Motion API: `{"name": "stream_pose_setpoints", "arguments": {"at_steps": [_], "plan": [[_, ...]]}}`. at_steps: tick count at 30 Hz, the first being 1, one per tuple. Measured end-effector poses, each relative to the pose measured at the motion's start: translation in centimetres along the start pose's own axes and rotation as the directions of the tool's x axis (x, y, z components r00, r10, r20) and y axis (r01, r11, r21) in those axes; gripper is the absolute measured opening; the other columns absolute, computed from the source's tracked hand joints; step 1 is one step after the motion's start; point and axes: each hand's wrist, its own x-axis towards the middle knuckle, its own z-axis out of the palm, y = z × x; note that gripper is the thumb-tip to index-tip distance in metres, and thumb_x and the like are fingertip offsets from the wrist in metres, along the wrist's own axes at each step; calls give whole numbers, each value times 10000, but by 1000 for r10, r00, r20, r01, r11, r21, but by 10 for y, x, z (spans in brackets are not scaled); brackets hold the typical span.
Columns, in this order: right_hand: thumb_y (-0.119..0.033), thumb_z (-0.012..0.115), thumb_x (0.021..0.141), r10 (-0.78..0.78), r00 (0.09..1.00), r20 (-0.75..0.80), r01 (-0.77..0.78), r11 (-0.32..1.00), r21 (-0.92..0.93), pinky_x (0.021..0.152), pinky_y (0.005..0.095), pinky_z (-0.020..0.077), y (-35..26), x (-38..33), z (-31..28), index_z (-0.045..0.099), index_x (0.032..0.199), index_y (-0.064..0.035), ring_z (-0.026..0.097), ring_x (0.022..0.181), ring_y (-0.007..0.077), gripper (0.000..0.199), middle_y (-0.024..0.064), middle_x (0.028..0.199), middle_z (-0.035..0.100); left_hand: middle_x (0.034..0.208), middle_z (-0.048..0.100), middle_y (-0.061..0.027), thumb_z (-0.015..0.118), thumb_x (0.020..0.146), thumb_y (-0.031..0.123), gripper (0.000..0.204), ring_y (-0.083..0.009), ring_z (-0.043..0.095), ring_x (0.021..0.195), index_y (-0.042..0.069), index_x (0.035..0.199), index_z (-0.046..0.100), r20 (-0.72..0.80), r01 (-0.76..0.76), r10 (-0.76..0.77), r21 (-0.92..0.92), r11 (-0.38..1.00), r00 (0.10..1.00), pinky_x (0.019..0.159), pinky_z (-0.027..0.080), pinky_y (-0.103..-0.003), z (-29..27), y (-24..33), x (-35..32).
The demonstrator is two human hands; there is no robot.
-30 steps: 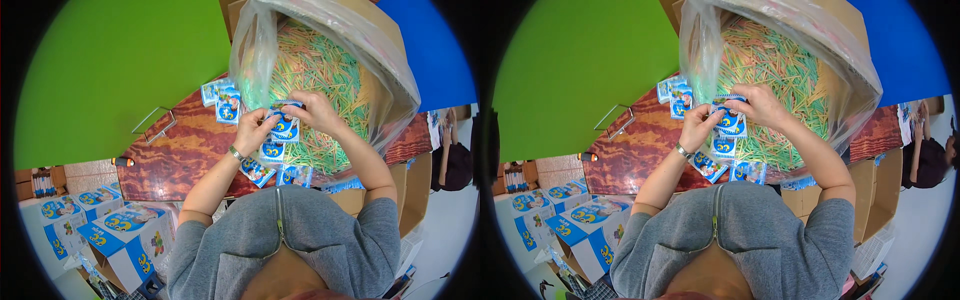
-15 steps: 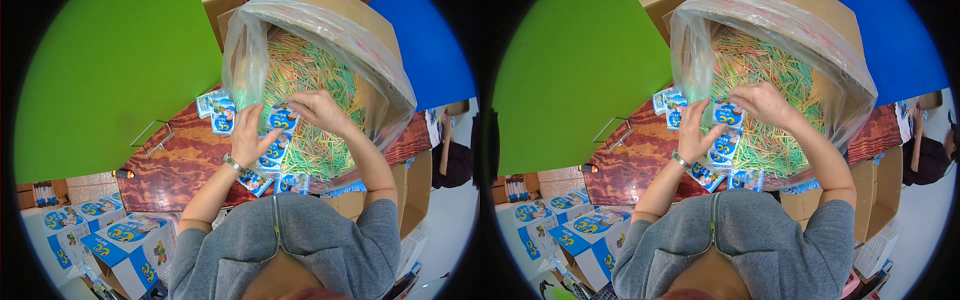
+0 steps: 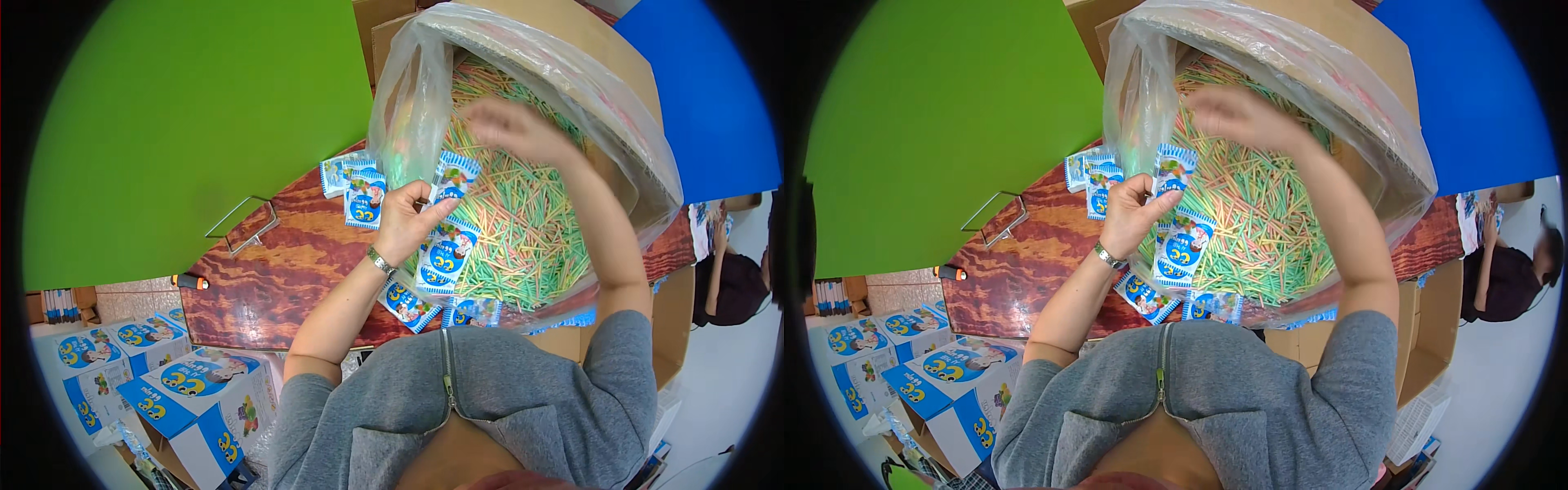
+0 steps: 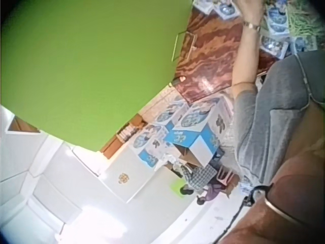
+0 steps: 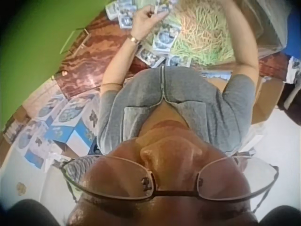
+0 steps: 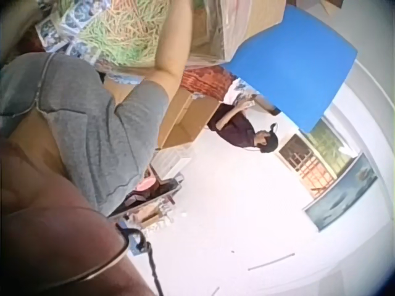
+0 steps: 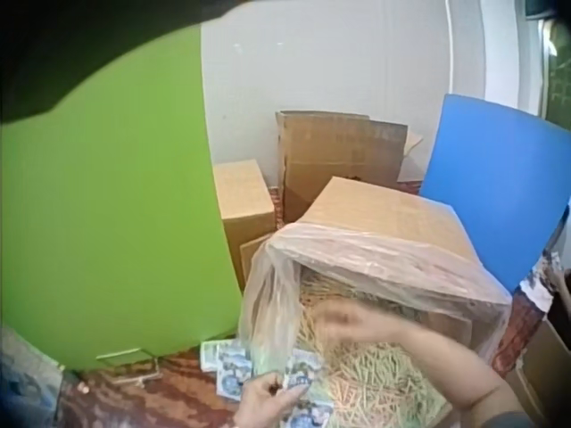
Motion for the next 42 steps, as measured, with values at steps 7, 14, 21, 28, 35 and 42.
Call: {"name": "stream_pose_setpoints", "arguments": {"at_steps": [7,14,21,28,35,42], "plan": [[-357,595,880,429,896,-117,-128,-3,-992,1028,436,428,65,94,-44,666,1119,-18,595,1087,351,420,201,1190,632,759,636,37,758,855,162,172,-12,518,667,22,834,660,30,24,-25,33,999,999,580,420,-194,3,-1,-1],[-388,536,918,370,870,-328,-419,200,-886,1068,439,386,141,109,-46,644,1155,10,532,1216,330,476,212,1296,572,645,595,25,776,829,214,250,-30,487,596,24,758,630,-38,-15,13,-49,999,999,523,400,-229,-2,-3,-1],[-344,545,941,61,985,-161,-162,12,-987,1103,419,341,96,94,-45,618,1206,-10,487,1277,314,433,211,1381,509,750,648,28,755,856,155,169,-15,553,669,18,839,657,-34,-43,44,24,999,998,574,448,-203,-9,0,-5],[-328,551,981,260,965,-30,-254,899,-356,821,345,517,23,32,-61,579,1144,-54,632,815,210,320,55,1071,635,712,646,-9,765,836,197,220,-48,550,657,18,810,639,-97,-52,54,20,998,994,584,455,-248,-5,-3,-3],[-251,519,1009,341,891,300,-438,472,765,723,257,487,7,-48,-7,509,1203,-79,547,737,111,260,-9,831,501,738,654,10,749,865,183,195,-26,570,591,22,826,646,-96,-162,177,145,976,980,523,471,-198,0,-3,-2],[-222,519,1008,400,895,197,-372,426,824,789,304,513,9,-75,37,518,1225,-17,606,873,142,299,22,945,598,731,657,1,753,855,185,197,-37,560,630,13,831,660,-94,-117,118,15,993,989,552,462,-218,2,-5,-9]]}}
